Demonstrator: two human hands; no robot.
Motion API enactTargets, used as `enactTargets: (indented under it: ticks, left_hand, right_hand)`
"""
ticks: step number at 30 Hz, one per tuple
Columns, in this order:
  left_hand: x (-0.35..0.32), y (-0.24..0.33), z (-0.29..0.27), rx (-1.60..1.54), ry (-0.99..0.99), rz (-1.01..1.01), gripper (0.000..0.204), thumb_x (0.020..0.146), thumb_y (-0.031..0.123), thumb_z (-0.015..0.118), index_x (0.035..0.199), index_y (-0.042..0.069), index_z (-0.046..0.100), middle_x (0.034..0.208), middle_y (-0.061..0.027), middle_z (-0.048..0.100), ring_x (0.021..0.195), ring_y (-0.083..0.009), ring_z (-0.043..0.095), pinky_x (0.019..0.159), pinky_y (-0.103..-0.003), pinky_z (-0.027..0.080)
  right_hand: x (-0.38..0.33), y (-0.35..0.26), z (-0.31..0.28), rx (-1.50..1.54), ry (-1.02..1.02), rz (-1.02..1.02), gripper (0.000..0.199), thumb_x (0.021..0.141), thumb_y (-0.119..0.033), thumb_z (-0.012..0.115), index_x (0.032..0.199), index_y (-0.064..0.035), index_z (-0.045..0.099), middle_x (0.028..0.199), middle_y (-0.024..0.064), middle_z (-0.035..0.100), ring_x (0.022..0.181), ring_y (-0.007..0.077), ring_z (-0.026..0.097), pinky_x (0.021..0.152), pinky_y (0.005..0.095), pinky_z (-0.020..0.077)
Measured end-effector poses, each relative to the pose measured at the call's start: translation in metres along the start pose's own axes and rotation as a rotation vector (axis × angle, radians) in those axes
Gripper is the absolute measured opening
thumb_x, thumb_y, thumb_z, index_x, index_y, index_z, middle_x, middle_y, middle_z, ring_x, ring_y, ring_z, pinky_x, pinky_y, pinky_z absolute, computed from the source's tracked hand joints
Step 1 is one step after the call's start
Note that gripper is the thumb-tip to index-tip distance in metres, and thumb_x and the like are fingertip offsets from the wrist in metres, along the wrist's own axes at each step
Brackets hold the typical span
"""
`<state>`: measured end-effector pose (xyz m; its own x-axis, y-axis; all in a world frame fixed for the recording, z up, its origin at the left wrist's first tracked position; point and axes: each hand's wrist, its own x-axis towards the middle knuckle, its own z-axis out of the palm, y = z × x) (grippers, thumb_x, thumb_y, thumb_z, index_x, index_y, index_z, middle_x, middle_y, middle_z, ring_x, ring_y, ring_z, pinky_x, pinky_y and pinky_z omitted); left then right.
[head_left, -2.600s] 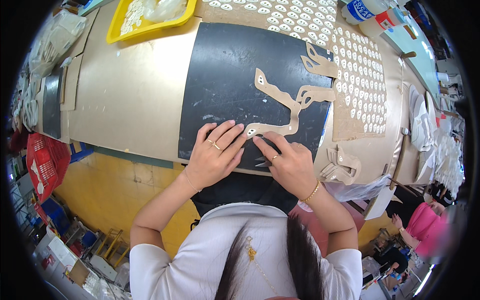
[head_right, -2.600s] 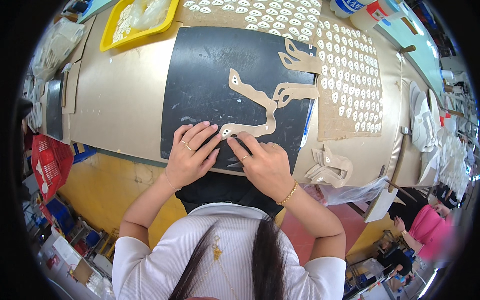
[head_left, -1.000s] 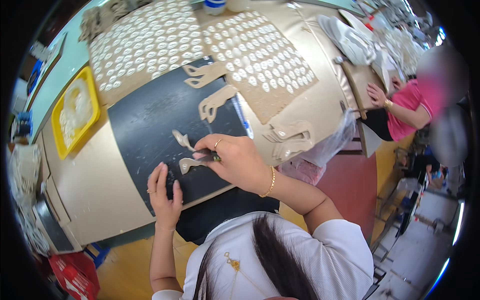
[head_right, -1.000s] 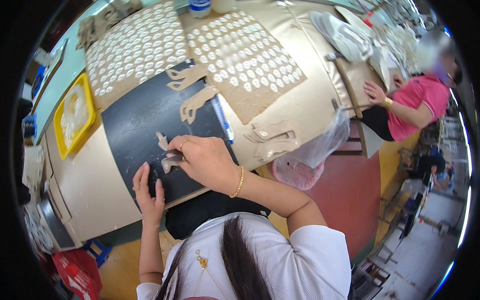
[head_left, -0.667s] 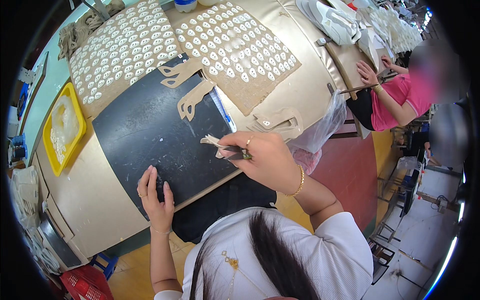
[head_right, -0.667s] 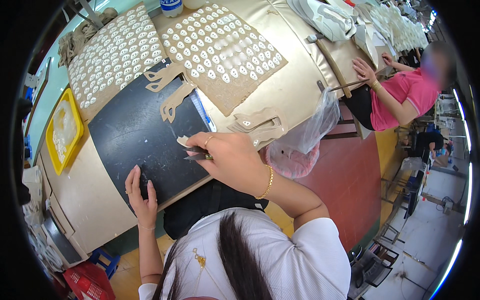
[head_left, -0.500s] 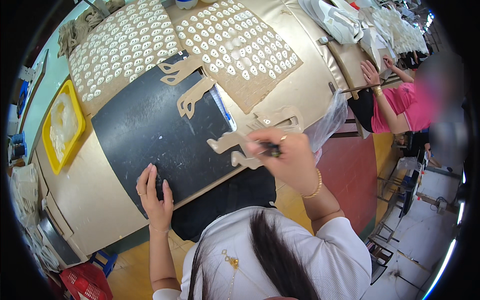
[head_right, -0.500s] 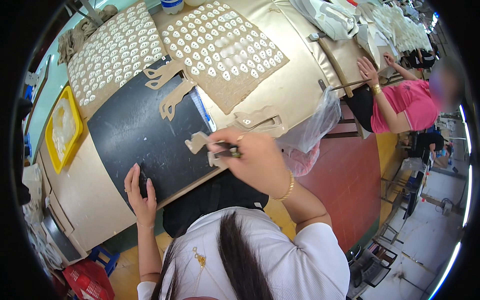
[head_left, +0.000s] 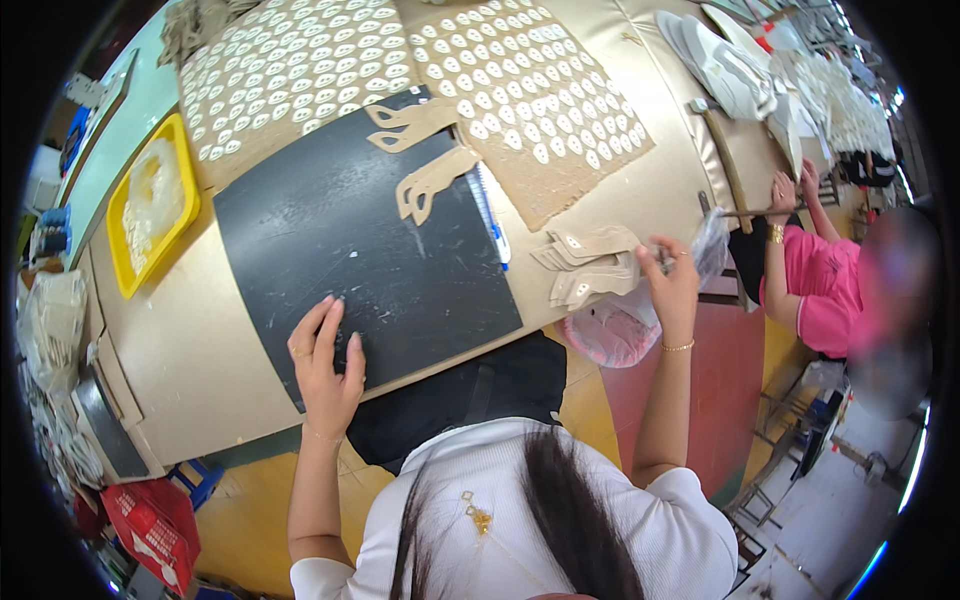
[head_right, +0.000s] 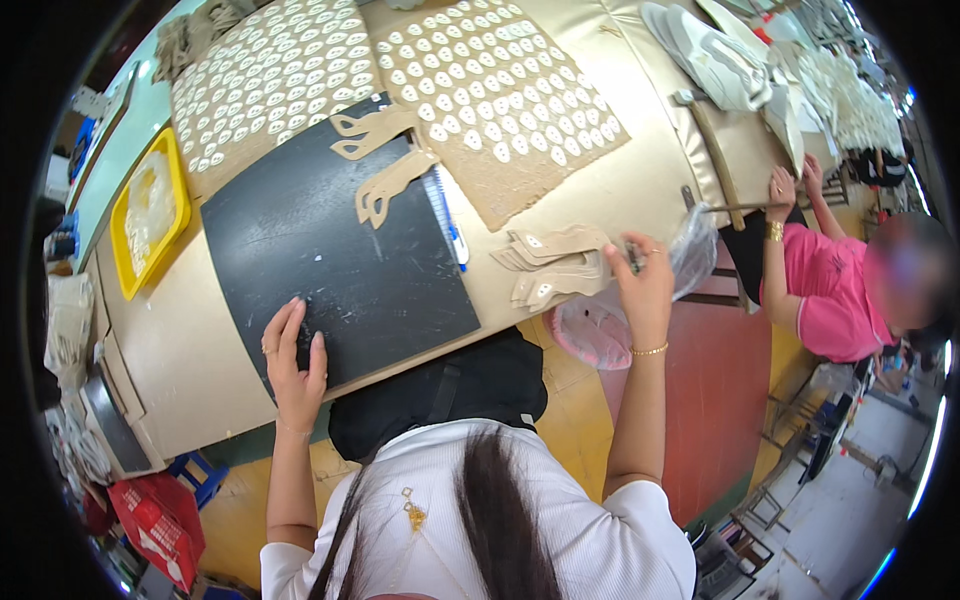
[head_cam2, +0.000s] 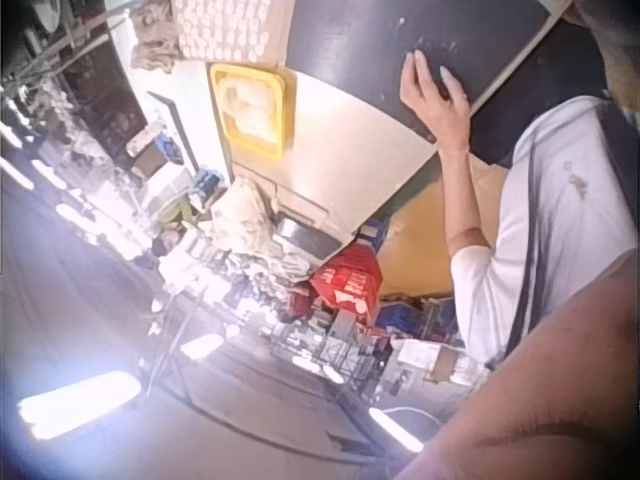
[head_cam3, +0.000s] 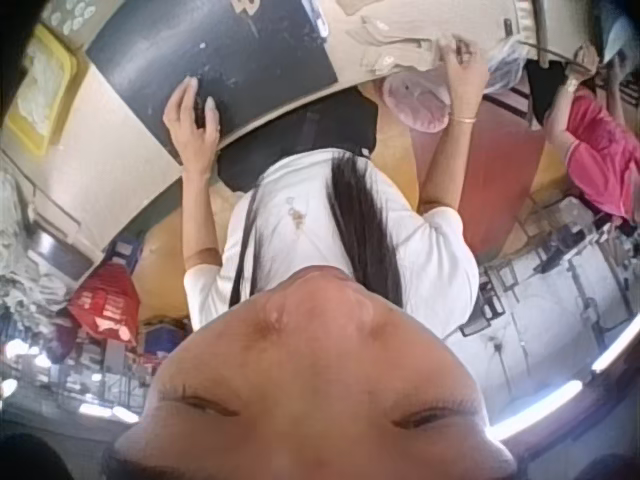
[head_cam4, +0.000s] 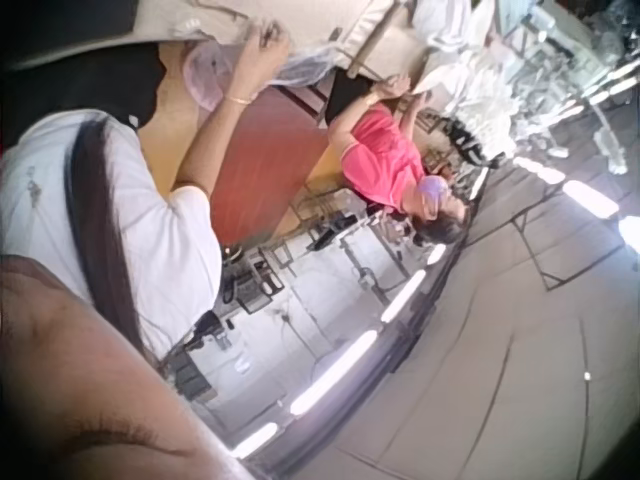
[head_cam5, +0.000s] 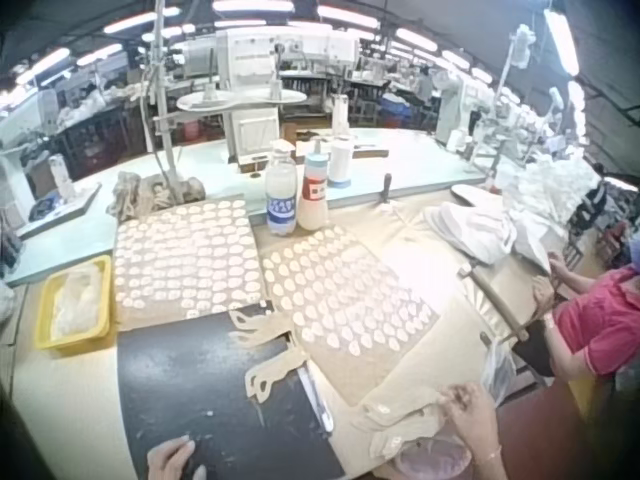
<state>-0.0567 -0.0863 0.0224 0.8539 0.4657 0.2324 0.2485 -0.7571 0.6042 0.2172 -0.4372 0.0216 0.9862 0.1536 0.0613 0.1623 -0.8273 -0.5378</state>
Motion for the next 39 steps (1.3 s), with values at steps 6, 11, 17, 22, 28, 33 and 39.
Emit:
enactTargets:
  ticks: [6,11,17,22,28,33,39]
  left_hand:
    - [0.062,0.025,0.024,-0.024,-0.013,0.05,0.036,0.087,0.011,0.076,0.121,0.004,0.07,0.125,-0.0128,0.062,0.114,-0.0323,0.059,0.099,-0.042,0.046]
    - [0.115,0.042,0.065,-0.017,0.008,0.077,0.035,0.086,0.016,0.078,0.118,0.002,0.07,0.114,-0.0119,0.062,0.103,-0.0309,0.059,0.091,-0.041,0.047]
    - [0.133,0.045,0.082,0.091,0.032,0.064,0.028,0.085,0.013,0.078,0.11,0.003,0.071,0.106,-0.0096,0.062,0.098,-0.029,0.058,0.086,-0.04,0.046]
    - [0.133,0.041,0.081,0.014,0.025,0.033,0.019,0.085,0.009,0.077,0.101,0.003,0.072,0.102,-0.009,0.062,0.095,-0.0285,0.057,0.087,-0.04,0.047]
    - [0.13,0.046,0.067,-0.065,-0.013,-0.045,0.013,0.086,0.006,0.075,0.098,0.003,0.071,0.098,-0.0087,0.064,0.092,-0.028,0.059,0.086,-0.04,0.046]
    - [0.124,0.043,0.053,-0.152,-0.064,-0.155,0.012,0.087,0.006,0.074,0.098,0.002,0.071,0.093,-0.009,0.067,0.086,-0.027,0.062,0.083,-0.038,0.047]
    - [0.12,0.05,0.038,-0.164,-0.14,-0.273,0.024,0.084,0.006,0.076,0.108,0.004,0.07,0.109,-0.0101,0.067,0.098,-0.028,0.063,0.089,-0.04,0.048]
  right_hand:
    - [0.03,-0.069,0.014,0.113,-0.056,-0.192,0.024,0.091,-0.019,0.075,0.106,0.0002,0.071,0.098,0.0143,0.067,0.088,0.0293,0.066,0.081,0.0377,0.0525]
    - [0.072,-0.112,0.054,0.053,-0.201,-0.356,0.021,0.09,-0.015,0.074,0.104,0.0005,0.071,0.102,0.017,0.067,0.09,0.0355,0.067,0.08,0.0395,0.0538]
    - [0.077,-0.111,0.07,-0.028,-0.108,-0.423,0.023,0.091,-0.016,0.072,0.111,-0.0044,0.071,0.108,0.0131,0.064,0.09,0.0353,0.068,0.075,0.043,0.0551]
    - [0.071,-0.131,0.05,-0.295,-0.191,-0.432,0.025,0.088,-0.02,0.074,0.111,-0.0096,0.075,0.1,0.0074,0.063,0.08,0.0319,0.069,0.069,0.0436,0.0549]
    - [0.083,-0.127,0.048,-0.415,-0.242,-0.527,0.016,0.088,-0.019,0.072,0.099,-0.0092,0.078,0.093,0.0071,0.062,0.073,0.031,0.069,0.064,0.0445,0.0539]
    - [0.088,-0.132,0.048,-0.453,-0.288,-0.58,0.01,0.086,-0.016,0.071,0.091,-0.008,0.076,0.092,0.008,0.062,0.072,0.0318,0.069,0.063,0.0445,0.054]
    - [0.094,-0.142,0.052,-0.603,-0.319,-0.688,0.014,0.083,-0.013,0.074,0.096,-0.0119,0.079,0.09,0.0049,0.064,0.073,0.0276,0.069,0.064,0.0407,0.0536]
